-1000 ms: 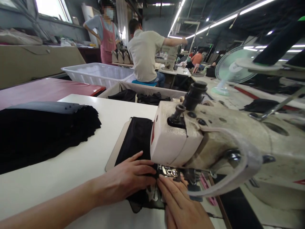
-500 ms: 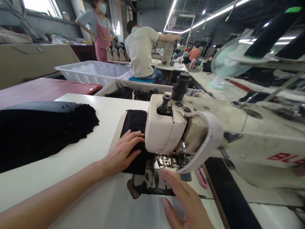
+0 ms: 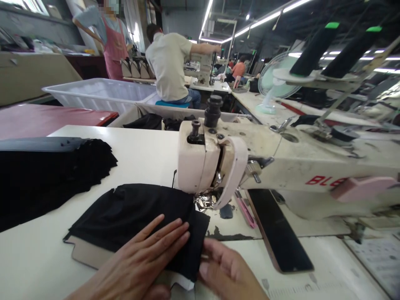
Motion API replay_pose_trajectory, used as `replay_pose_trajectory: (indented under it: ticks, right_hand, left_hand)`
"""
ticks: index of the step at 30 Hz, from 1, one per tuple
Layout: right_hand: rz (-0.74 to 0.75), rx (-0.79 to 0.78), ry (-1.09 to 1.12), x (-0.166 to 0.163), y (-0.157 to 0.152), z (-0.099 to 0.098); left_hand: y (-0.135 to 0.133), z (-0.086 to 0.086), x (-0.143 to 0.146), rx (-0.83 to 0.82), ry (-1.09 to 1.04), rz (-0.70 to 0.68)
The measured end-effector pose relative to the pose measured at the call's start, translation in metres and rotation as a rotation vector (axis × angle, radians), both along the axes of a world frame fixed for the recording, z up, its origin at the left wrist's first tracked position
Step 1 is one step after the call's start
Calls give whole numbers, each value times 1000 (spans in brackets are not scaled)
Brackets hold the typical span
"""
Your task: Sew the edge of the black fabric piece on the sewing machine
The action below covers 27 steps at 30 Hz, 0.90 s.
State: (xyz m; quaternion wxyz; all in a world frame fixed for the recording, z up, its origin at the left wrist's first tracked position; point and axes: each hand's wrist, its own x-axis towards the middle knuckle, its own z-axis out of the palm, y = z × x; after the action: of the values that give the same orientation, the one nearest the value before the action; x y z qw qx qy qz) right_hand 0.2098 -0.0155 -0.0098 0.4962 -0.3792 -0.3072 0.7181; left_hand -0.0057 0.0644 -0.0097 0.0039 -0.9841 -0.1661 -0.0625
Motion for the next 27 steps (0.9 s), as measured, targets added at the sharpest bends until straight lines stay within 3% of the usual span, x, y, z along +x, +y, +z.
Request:
replay_pose_trajectory:
  ticks: [2, 5, 12, 14, 17, 20, 27]
  right_hand:
    - [-111, -44, 8, -1, 9, -1]
    - [-98, -158, 2, 2, 21, 0]
    - [-122, -200, -120, 6, 40, -2]
    - [-131, -187, -172, 6, 43, -6]
    - [-146, -140, -267, 5, 44, -12]
    - [-141, -91, -364, 5, 46, -14]
    - [-142, 3, -626, 5, 42, -18]
  left_hand:
    - [1, 4, 1, -52, 38, -50]
    - [1, 5, 1, -87, 44, -45]
    - [4, 10, 1, -161, -4, -101]
    - [10, 14, 12, -283, -110, 30]
    - [27, 18, 41, -655, -295, 339]
    - [47, 21, 66, -937, -260, 366]
    - [58, 14, 73, -986, -284, 453]
